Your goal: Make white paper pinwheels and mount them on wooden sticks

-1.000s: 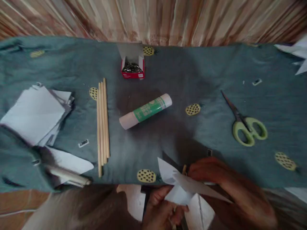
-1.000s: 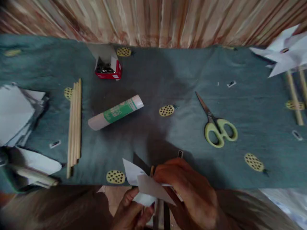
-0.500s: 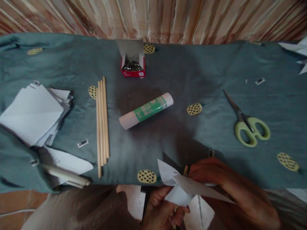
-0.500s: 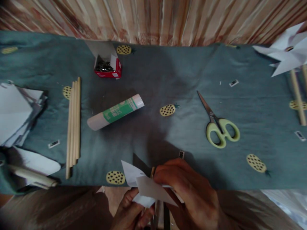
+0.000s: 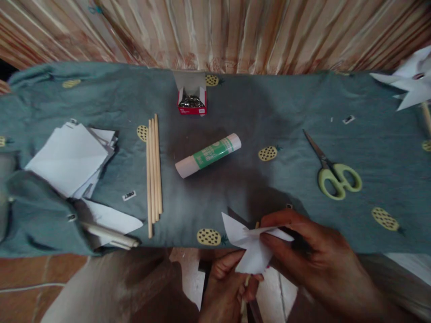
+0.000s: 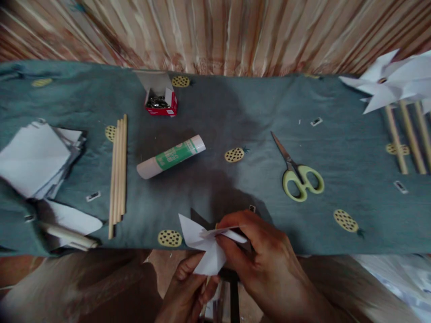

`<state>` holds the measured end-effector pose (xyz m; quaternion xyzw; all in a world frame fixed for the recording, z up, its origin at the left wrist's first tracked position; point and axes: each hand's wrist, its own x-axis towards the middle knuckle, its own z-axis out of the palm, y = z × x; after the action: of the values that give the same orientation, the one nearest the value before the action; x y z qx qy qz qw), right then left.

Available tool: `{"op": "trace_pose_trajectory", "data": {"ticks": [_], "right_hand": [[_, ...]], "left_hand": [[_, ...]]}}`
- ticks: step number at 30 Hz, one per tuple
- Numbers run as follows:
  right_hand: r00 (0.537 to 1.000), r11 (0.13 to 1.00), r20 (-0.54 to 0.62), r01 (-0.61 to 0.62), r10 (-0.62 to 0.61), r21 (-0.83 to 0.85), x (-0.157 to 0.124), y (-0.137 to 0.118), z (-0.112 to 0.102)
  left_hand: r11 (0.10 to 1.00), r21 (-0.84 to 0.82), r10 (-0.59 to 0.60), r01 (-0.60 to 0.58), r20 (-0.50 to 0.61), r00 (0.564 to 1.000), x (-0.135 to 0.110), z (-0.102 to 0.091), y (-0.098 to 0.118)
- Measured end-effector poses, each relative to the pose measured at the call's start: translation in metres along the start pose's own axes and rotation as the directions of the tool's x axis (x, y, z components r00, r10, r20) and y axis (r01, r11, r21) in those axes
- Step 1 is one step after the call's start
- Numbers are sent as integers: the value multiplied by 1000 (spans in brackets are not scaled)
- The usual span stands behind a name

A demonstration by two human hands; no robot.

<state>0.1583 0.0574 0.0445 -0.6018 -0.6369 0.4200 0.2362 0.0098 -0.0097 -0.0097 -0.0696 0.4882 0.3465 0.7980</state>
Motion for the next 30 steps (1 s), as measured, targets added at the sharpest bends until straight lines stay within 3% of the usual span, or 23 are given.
{"op": "trace_pose_trajectory", "data": {"ticks": [4, 8, 15, 21, 30], "right_hand": [[996, 997, 79, -36, 31, 65, 7, -3, -4], [985, 989, 156, -88, 69, 118, 16, -3, -6], [976, 979, 218, -61, 18, 195, 34, -5, -9], [924, 943, 383, -136, 9, 305, 49, -5, -10], [913, 988, 398, -130, 87, 83, 57, -15, -10]], "left_hand": [[999, 5, 51, -51, -10, 999, -2, 5, 1], [993, 38, 106, -108, 59, 993, -3, 9, 3], [975, 81, 200, -208, 91, 975, -7, 15, 6], [947, 47, 306, -318, 174, 936, -7, 13, 3], [950, -44, 313, -310, 182, 932, -7, 12, 3]]}}
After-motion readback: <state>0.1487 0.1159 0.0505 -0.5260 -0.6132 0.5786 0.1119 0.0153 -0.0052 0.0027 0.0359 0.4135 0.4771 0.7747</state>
